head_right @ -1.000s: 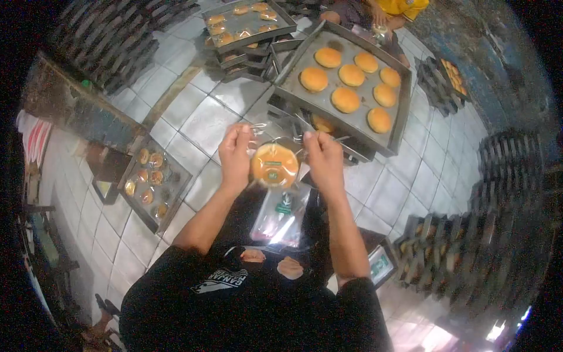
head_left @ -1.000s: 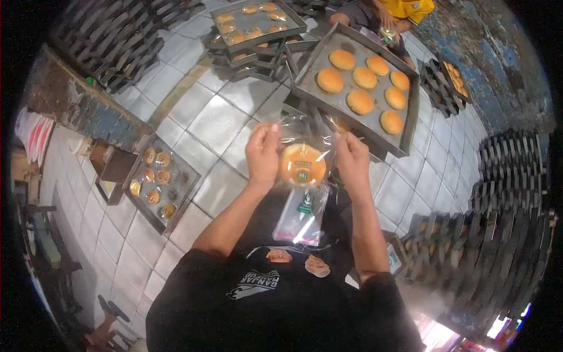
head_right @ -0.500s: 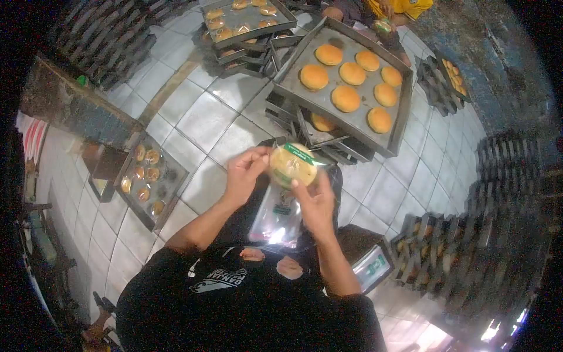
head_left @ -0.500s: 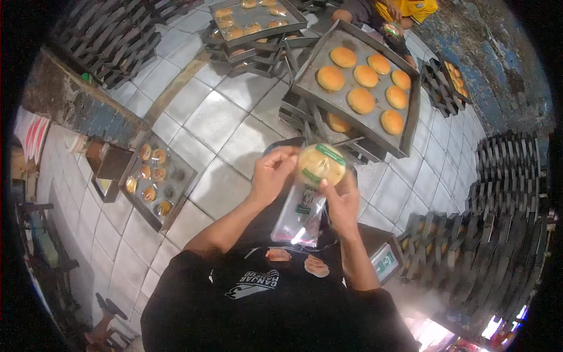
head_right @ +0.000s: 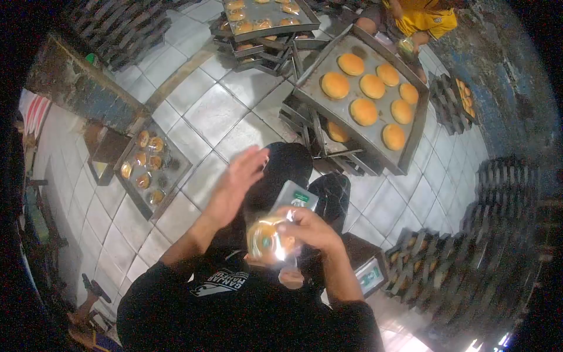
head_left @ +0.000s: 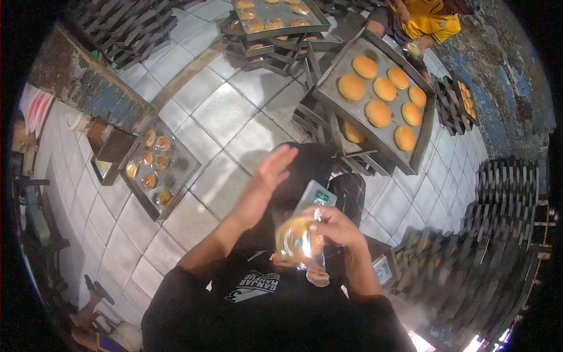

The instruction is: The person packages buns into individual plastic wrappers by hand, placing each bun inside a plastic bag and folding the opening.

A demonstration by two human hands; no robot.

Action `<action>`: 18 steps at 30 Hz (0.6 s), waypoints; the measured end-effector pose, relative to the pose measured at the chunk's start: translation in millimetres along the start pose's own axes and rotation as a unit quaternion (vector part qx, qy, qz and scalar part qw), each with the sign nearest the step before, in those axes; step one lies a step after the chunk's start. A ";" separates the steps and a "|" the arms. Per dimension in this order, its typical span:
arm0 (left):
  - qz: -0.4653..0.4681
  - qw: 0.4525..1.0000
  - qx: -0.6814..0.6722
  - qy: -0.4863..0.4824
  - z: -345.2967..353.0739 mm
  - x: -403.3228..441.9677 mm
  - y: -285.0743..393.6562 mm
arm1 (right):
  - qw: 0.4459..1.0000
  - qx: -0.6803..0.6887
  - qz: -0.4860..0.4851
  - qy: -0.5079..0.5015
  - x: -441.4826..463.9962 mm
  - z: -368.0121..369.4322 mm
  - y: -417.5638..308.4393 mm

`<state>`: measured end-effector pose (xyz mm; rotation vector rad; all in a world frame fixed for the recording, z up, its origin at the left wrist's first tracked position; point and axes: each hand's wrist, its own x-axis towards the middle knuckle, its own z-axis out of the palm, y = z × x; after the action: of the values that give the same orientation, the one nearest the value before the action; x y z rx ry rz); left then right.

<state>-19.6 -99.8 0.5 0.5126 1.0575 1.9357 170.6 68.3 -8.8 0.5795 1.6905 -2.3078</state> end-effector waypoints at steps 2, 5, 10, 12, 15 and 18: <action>-0.003 0.998 -0.037 0.042 -23.0 13.4 6.9 | 0.987 -0.088 0.062 -0.122 8.4 -4.3 -5.3; -0.053 0.992 0.101 0.062 -39.0 18.9 -3.3 | 0.909 0.391 -0.145 -0.005 27.7 24.2 -54.9; 0.140 0.909 0.377 -0.109 -13.7 -5.1 -35.2 | 0.896 0.332 -0.179 -0.232 -3.7 63.9 -100.0; 0.150 0.875 0.442 -0.128 -0.1 -10.7 -32.1 | 0.950 0.106 -0.159 -0.245 -15.6 53.7 -73.2; 0.231 0.734 0.627 -0.119 -8.7 -21.6 -58.6 | 0.897 -0.386 -0.208 0.057 -23.9 54.4 -55.5; 0.303 0.667 0.648 -0.209 -8.4 -21.0 -52.7 | 0.749 -0.579 -0.222 0.234 -44.0 42.9 -36.8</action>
<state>11.9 -106.4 -47.0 2.1975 1.9816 1.0292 187.4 36.8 53.3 0.4727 3.2378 -0.7918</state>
